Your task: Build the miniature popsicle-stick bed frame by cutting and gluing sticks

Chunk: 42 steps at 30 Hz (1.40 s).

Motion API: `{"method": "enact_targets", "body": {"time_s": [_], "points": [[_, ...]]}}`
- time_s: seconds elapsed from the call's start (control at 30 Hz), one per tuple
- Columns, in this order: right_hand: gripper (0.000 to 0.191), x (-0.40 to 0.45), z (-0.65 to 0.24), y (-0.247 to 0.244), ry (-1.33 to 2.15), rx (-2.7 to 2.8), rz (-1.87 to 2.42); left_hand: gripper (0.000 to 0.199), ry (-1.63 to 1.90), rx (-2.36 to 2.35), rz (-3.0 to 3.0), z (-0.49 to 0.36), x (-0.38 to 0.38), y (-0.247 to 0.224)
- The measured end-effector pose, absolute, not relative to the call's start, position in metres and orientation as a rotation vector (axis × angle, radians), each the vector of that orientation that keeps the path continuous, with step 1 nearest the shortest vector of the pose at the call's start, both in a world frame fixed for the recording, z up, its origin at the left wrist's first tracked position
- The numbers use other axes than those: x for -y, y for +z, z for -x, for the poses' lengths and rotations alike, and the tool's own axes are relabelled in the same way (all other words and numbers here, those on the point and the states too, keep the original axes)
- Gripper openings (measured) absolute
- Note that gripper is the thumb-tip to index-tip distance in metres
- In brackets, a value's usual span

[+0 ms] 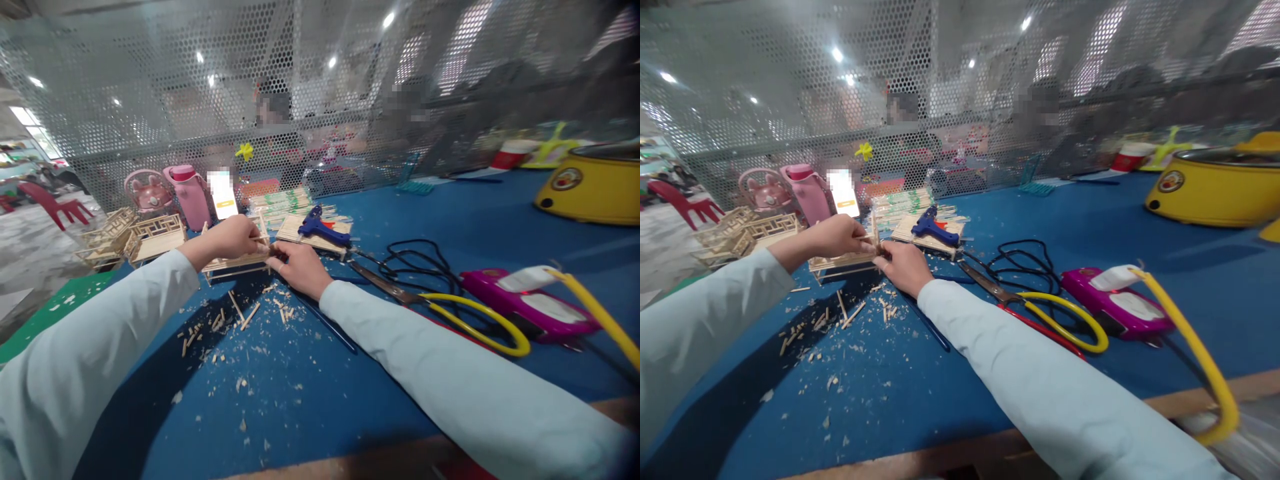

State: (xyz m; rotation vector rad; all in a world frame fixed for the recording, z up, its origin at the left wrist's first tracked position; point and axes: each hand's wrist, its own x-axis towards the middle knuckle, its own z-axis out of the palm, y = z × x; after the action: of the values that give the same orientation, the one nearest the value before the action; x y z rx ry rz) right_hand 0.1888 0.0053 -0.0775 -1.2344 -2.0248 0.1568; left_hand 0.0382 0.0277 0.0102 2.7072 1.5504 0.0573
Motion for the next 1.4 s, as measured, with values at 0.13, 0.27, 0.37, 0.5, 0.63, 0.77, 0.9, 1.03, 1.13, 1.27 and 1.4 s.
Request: {"method": "enact_targets", "body": {"time_s": [0.13, 0.27, 0.37, 0.5, 0.63, 0.77, 0.9, 1.03, 1.13, 1.27, 1.4], "points": [[0.009, -0.006, -0.192, -0.078, 0.2, 2.045, 1.192, 0.034, 0.065, -1.59, -2.718, -0.038, -0.025, 0.008], [0.008, -0.006, -0.191, -0.079, 0.196, 2.038, 1.206, 0.032, 0.076, -1.506, -2.761, -0.038, -0.026, 0.005], [0.008, -0.006, -0.19, -0.079, 0.201, 2.04, 1.206, 0.032, 0.087, -1.443, -2.799, -0.037, -0.028, 0.002], [0.009, -0.006, -0.19, -0.079, 0.181, 2.047, 1.203, 0.031, 0.094, -1.411, -2.863, -0.037, -0.029, 0.001], [0.009, -0.006, -0.189, -0.079, 0.161, 2.048, 1.214, 0.031, 0.087, -1.429, -2.88, -0.038, -0.028, 0.002], [0.009, -0.006, -0.189, -0.079, 0.156, 2.045, 1.21, 0.03, 0.068, -1.466, -2.875, -0.04, -0.026, 0.001], [0.01, -0.006, -0.188, -0.079, 0.145, 2.032, 1.22, 0.029, 0.123, -1.476, -2.883, -0.04, -0.025, 0.0], [0.013, -0.005, -0.187, -0.078, 0.092, 1.991, 1.28, 0.031, 0.081, -1.455, -2.853, -0.041, -0.026, 0.003], [0.016, -0.004, -0.185, -0.078, 0.063, 1.959, 1.329, 0.03, 0.067, -1.455, -2.839, -0.041, -0.026, 0.004], [0.016, -0.004, -0.181, -0.078, 0.082, 1.908, 1.377, 0.03, 0.088, -1.454, -2.797, -0.04, -0.028, 0.003], [0.017, -0.004, -0.179, -0.078, 0.149, 1.85, 1.417, 0.031, 0.102, -1.451, -2.789, -0.04, -0.029, 0.001]]}}
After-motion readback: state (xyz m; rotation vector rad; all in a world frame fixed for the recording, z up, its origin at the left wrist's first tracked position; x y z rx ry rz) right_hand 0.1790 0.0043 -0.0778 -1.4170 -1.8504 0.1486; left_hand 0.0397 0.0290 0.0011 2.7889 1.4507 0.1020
